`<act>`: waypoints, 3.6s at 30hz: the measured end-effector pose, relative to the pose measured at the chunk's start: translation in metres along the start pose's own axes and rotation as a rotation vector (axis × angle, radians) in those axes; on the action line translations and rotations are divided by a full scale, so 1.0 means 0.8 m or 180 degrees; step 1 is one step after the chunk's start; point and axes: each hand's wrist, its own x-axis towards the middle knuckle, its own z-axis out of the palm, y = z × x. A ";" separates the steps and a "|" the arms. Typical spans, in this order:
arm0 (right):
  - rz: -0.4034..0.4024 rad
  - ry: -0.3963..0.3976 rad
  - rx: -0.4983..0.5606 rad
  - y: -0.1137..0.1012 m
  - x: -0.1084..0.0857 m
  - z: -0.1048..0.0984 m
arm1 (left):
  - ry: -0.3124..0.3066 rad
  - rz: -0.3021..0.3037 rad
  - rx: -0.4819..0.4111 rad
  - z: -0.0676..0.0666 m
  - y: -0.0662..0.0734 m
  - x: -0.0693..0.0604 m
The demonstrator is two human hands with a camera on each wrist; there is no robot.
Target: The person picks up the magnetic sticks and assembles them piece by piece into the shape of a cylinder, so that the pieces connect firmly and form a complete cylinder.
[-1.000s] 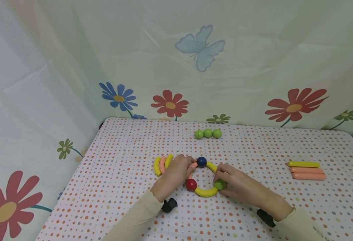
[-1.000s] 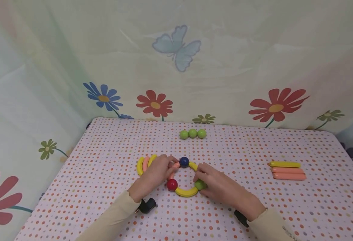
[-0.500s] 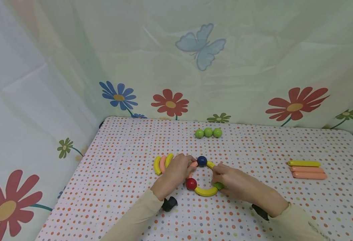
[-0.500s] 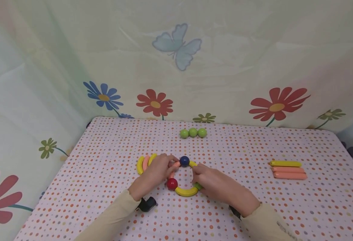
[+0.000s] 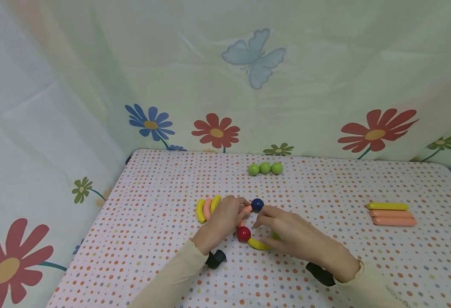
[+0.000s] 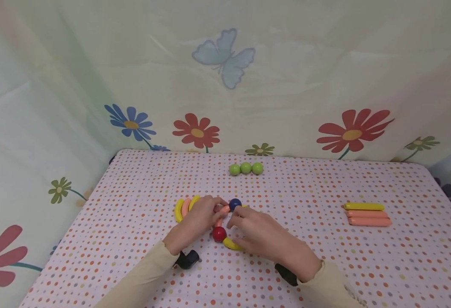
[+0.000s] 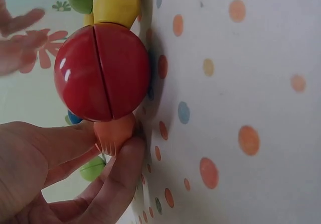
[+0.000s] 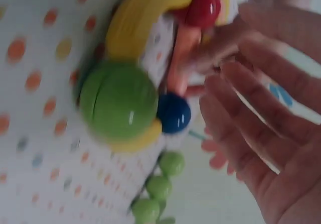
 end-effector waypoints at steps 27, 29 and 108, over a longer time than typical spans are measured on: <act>-0.0115 0.0405 0.0038 -0.025 0.031 0.055 | 0.0002 -0.0037 -0.0257 -0.002 -0.005 0.003; -0.0038 0.0397 0.0213 -0.022 0.027 0.055 | -0.0007 -0.0048 -0.0256 -0.001 -0.005 0.002; 0.0507 0.0829 0.1850 0.098 0.070 -0.012 | -0.0119 -0.0167 -0.0518 0.001 -0.006 0.004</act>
